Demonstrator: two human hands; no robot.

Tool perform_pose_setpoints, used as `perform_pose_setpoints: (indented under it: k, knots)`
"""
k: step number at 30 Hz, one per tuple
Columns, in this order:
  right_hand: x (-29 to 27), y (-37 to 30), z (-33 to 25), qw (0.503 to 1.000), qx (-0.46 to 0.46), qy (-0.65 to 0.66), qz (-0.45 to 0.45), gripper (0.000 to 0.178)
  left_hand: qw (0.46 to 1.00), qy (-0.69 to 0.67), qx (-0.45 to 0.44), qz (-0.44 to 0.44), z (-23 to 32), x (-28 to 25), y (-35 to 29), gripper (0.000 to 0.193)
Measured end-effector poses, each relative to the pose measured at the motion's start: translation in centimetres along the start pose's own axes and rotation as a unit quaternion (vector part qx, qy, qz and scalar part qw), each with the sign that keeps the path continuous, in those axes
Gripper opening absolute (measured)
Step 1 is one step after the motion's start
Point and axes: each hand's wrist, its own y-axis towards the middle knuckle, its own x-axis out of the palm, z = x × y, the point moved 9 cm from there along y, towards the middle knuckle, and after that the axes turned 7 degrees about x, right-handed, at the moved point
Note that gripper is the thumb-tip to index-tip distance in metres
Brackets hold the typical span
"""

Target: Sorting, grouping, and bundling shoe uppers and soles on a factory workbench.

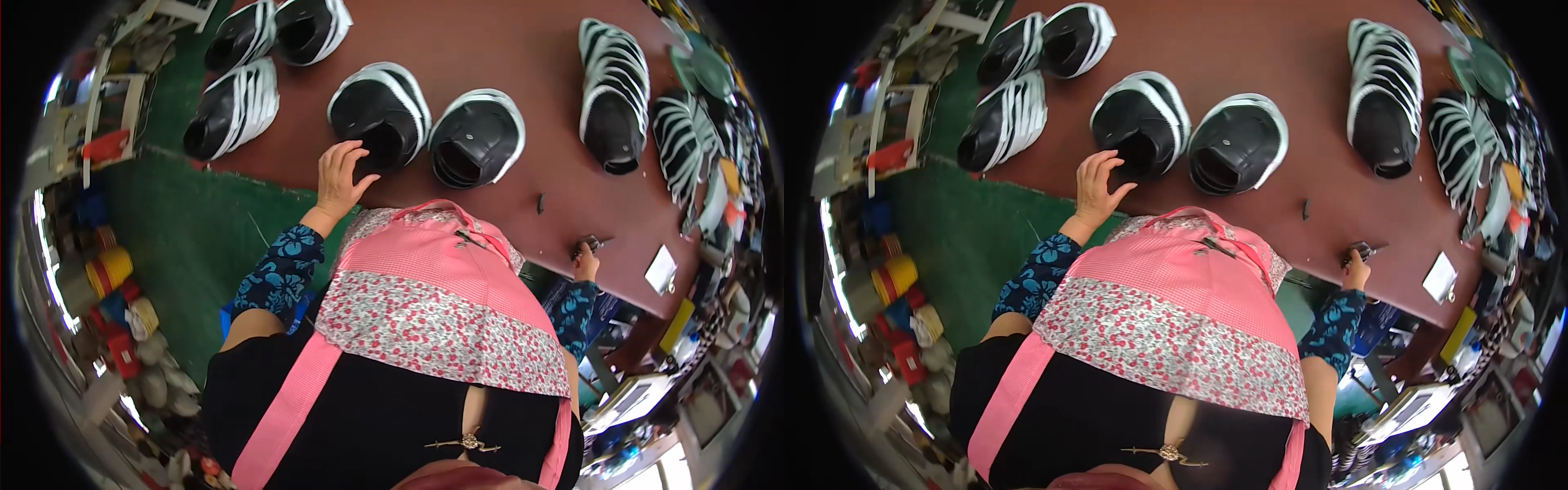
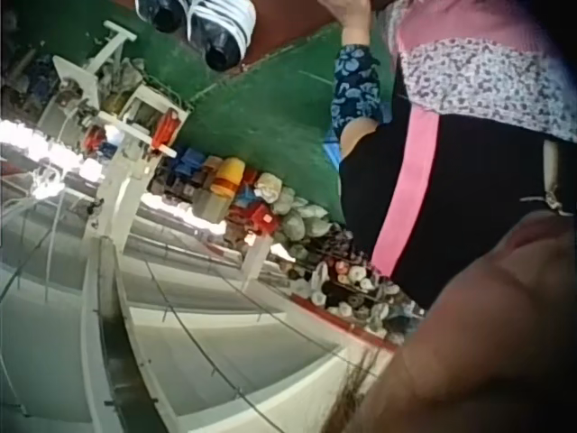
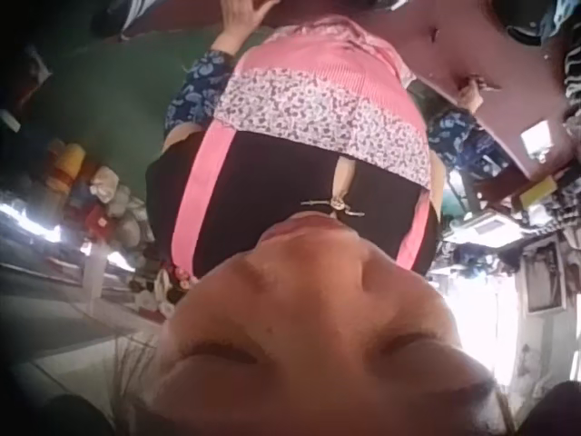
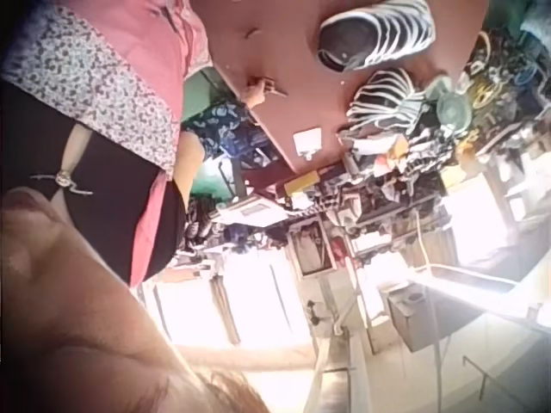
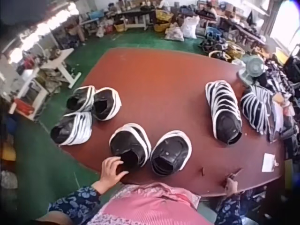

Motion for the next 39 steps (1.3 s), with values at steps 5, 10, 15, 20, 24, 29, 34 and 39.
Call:
perform_pose_setpoints:
  k: [5, 10, 15, 20, 24, 29, 34, 39]
  knots:
    - [14.6, -10.8, -15.0, 0.967, -0.069, 0.192, -0.15, 0.02, 0.986, -0.01, -0.148, 0.079, -3.3, -1.6, -4.9, 0.051]
    - [31.0, -33.4, -31.8, 0.882, -0.36, -0.25, -0.174, 0.034, 0.975, -0.097, -0.163, 0.111, -4.6, -0.2, -5.2, 0.04]
    - [38.8, -45.8, -36.5, 0.683, -0.601, -0.389, -0.146, 0.048, 0.983, -0.104, -0.108, 0.103, -4.9, 0.0, -4.9, 0.026]
    - [39.6, -46.6, -36.9, 0.609, -0.619, -0.489, -0.076, 0.048, 0.98, -0.114, -0.096, 0.13, -5.1, 0.0, -5.7, 0.023]
    - [39.5, -46.3, -36.6, 0.582, -0.619, -0.525, -0.05, 0.051, 0.973, -0.133, -0.125, 0.144, -5.5, 0.5, -6.3, 0.021]
    - [39.9, -46.7, -36.3, 0.567, -0.633, -0.526, -0.023, 0.054, 0.974, -0.136, -0.119, 0.14, -5.5, 0.4, -6.1, 0.02]
    - [39.8, -47.1, -36.0, 0.572, -0.633, -0.522, -0.009, 0.055, 0.976, -0.136, -0.107, 0.135, -5.3, 0.2, -5.8, 0.02]
    - [39.3, -47.5, -35.9, 0.571, -0.641, -0.513, 0.013, 0.052, 0.975, -0.139, -0.107, 0.135, -5.2, 0.2, -5.8, 0.02]
